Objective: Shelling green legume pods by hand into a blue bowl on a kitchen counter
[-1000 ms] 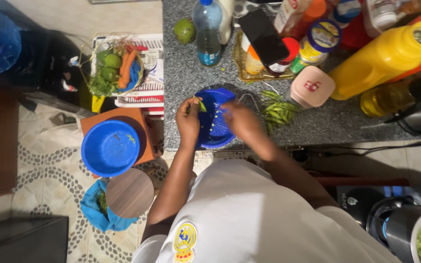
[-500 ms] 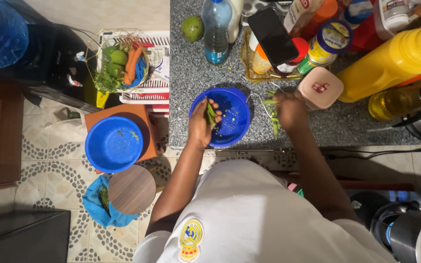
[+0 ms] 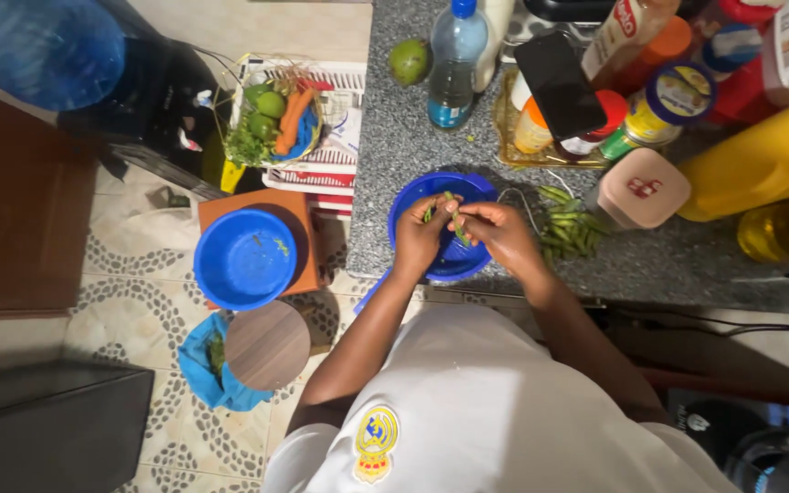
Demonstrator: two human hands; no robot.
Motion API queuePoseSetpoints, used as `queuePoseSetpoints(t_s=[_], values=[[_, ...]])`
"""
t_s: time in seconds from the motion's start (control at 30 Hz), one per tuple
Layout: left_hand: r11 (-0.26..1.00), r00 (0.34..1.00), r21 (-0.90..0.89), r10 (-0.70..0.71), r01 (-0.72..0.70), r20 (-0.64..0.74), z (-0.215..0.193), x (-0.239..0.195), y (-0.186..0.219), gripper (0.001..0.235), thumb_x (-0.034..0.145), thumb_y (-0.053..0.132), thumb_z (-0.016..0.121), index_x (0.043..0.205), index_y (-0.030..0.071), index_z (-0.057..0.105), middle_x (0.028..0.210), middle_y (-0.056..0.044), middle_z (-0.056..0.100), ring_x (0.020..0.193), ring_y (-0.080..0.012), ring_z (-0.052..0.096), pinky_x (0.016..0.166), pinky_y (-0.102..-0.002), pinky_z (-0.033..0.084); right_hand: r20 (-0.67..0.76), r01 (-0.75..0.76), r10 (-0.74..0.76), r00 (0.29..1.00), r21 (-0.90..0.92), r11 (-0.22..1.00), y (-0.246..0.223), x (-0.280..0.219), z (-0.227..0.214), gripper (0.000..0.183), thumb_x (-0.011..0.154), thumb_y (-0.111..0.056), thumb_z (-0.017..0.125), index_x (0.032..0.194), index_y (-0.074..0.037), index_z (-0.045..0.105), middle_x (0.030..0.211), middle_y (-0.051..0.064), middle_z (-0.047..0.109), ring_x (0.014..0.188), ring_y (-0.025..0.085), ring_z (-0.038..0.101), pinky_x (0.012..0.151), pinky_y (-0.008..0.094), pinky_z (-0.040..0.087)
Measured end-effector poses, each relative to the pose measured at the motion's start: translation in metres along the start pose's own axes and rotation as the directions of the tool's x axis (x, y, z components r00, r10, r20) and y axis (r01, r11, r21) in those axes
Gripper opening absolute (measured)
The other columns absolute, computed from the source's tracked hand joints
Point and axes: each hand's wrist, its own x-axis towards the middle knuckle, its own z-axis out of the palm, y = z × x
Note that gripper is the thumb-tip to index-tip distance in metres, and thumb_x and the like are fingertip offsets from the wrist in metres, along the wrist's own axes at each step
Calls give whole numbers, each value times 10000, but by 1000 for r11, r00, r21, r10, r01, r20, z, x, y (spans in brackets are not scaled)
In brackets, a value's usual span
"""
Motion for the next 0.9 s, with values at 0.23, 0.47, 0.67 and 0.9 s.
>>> queuePoseSetpoints(t_s=[0.23, 0.47, 0.67, 0.9], values=[[837, 955, 463, 276, -293, 104, -8, 9, 51, 163, 887, 71, 754, 1043, 95, 792, 982, -134, 742, 940, -367, 726, 850, -426, 573, 173, 170, -92, 981, -512, 842, -57, 19, -4, 114, 850, -223, 832, 754, -195, 776, 571, 3, 694, 580, 133, 680, 571, 261, 514], [677, 959, 690, 266, -256, 95, -10, 24, 19, 164, 915, 289, 741, 1024, 180, 799, 933, -46, 742, 903, -300, 746, 789, -418, 600, 149, 206, -143, 978, -645, 736, -47, 27, 7, 135, 863, -223, 785, 742, -183, 741, 528, 4, 672, 580, 160, 716, 571, 280, 537], [804, 983, 565, 148, -186, 112, -16, 23, 29, 141, 915, 234, 749, 1004, 130, 783, 907, -132, 744, 941, -394, 715, 839, -472, 568, 80, 112, -80, 994, -572, 813, -30, 32, 5, 132, 885, -176, 772, 780, -118, 720, 537, 55, 659, 557, 176, 680, 569, 306, 530], [814, 993, 580, -56, -15, 104, -23, 23, 36, 292, 925, 206, 718, 1193, 190, 602, 913, -152, 751, 968, -390, 730, 869, -501, 559, 133, 105, -24, 991, -647, 755, -50, 31, 4, 130, 969, -247, 681, 929, -128, 716, 626, 28, 709, 619, 171, 722, 677, 315, 565]])
